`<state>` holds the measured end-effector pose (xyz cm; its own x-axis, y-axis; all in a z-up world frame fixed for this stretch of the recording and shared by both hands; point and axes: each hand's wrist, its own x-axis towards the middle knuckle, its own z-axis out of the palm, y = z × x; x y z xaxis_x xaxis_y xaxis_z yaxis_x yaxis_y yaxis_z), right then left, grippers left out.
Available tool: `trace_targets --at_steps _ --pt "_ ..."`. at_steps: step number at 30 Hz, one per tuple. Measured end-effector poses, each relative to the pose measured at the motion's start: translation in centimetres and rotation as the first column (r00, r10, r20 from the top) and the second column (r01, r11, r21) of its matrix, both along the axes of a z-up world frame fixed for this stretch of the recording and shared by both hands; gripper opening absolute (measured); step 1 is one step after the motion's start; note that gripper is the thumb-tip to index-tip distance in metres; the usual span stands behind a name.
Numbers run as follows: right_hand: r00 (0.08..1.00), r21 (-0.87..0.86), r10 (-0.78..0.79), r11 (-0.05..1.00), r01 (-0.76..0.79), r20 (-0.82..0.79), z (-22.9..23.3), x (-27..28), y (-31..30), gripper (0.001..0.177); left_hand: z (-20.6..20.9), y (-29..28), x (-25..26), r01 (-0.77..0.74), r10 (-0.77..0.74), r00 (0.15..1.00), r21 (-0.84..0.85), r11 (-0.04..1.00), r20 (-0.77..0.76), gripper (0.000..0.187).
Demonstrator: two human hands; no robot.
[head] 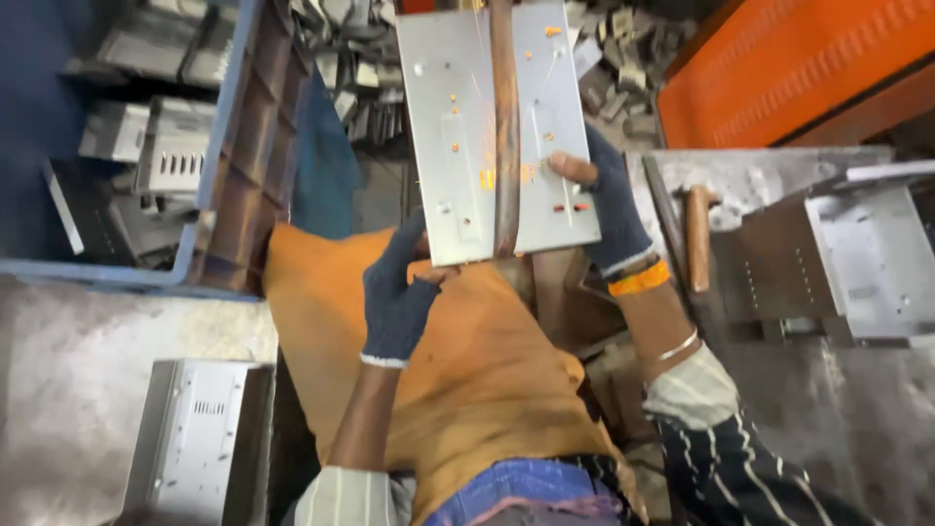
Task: The person holds sheet metal enclosure parts and grinds their edges with a power tool, producing sparks, then turns the parts over and hammers and bends small metal pieces by hand. Finished parts are placed into a bin with other completed metal components.
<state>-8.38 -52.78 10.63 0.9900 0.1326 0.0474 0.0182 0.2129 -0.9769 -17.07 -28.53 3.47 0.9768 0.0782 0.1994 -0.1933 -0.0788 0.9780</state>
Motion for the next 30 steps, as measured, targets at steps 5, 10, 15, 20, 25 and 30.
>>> trace_targets --at_steps 5,10,15,20,25,30 --pt "1.000 0.060 0.006 0.998 -0.006 -0.005 -2.0 -0.4 1.6 0.059 -2.7 1.5 -0.9 -0.056 0.057 0.995 -0.010 0.998 0.087 0.050" --pt "0.999 0.061 -0.005 0.998 0.003 0.033 -2.9 0.2 2.7 0.056 -1.4 2.6 -0.7 -0.052 0.053 0.995 -0.008 0.999 0.082 0.054" --pt "0.995 0.099 -0.086 0.992 0.080 0.054 -6.9 0.7 4.2 0.060 -5.0 6.1 -0.2 -0.109 0.103 0.993 -0.115 0.987 -0.051 0.031" --pt "0.996 0.173 -0.044 0.984 0.029 0.082 -5.3 -0.4 3.0 0.064 -4.4 3.4 -0.1 -0.179 0.167 0.981 -0.129 0.975 -0.098 0.028" --pt "0.993 0.251 -0.097 0.962 0.112 -0.071 -10.4 -1.3 -3.8 0.063 -1.7 -5.3 -0.3 -0.338 0.336 0.853 -0.067 0.939 0.400 0.042" --pt "0.779 -0.529 -0.200 0.633 0.565 0.594 -6.9 -5.0 -2.3 0.053 -0.3 -7.2 0.4 -0.544 0.541 0.832 -0.012 0.839 0.123 0.067"
